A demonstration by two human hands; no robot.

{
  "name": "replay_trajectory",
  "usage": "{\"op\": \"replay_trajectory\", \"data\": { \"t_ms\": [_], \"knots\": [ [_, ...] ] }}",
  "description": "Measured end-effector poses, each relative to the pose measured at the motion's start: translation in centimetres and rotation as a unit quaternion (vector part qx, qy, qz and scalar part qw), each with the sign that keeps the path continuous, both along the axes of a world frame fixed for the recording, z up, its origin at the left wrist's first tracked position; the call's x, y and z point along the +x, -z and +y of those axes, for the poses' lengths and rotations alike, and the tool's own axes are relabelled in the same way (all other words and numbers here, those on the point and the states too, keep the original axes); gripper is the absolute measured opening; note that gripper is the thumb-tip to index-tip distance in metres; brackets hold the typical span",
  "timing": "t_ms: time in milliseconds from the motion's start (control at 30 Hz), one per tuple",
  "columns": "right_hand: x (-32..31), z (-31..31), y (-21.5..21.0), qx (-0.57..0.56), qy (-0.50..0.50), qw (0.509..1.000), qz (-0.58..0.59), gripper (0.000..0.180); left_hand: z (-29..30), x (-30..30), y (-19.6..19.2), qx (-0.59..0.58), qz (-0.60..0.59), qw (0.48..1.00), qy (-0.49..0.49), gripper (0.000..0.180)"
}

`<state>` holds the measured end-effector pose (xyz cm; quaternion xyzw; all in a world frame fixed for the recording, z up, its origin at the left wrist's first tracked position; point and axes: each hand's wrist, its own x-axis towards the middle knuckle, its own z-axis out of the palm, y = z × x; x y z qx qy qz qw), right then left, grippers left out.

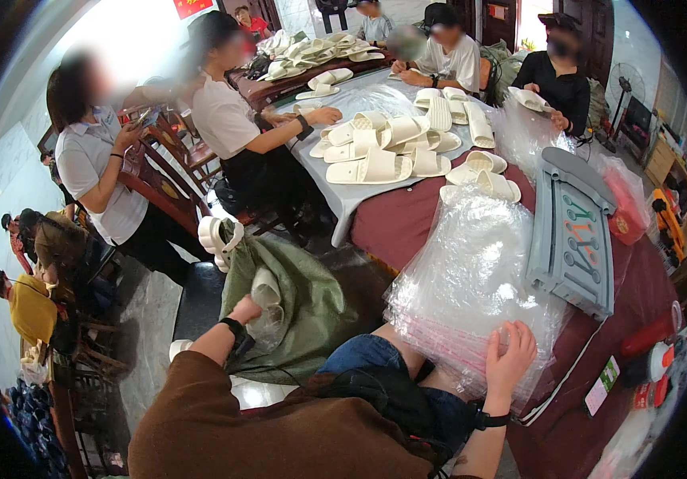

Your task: The person is placing finished white slippers into plastic bags.

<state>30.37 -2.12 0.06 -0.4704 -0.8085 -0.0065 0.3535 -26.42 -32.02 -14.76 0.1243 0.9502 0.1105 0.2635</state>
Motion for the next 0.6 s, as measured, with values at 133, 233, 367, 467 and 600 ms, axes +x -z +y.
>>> {"op": "replay_trajectory", "data": {
  "t_ms": [133,233,367,467,600],
  "knots": [
    [-1.1,0.1,-0.1,-0.009,-0.03,0.999,0.021,0.028,-1.4,-1.6,4.3,0.092,-0.149,0.983,-0.064,0.057],
    [-0.5,-0.2,-0.1,-0.009,-0.01,1.0,0.008,0.028,-0.4,-0.1,6.8,0.241,-0.367,0.898,0.006,0.051],
    [-1.9,0.0,-0.4,-0.017,-0.032,0.999,0.021,0.029,-3.2,3.6,12.7,0.42,-0.481,0.726,-0.256,0.045],
    [-0.5,-0.2,-0.5,-0.011,0.002,1.0,0.003,0.029,3.1,8.9,9.8,0.175,-0.312,0.931,0.076,0.044],
    [-0.7,-0.2,-0.6,-0.011,-0.012,1.0,0.009,0.029,2.2,8.6,6.0,0.09,-0.178,0.96,0.198,0.045]
  ]
}}
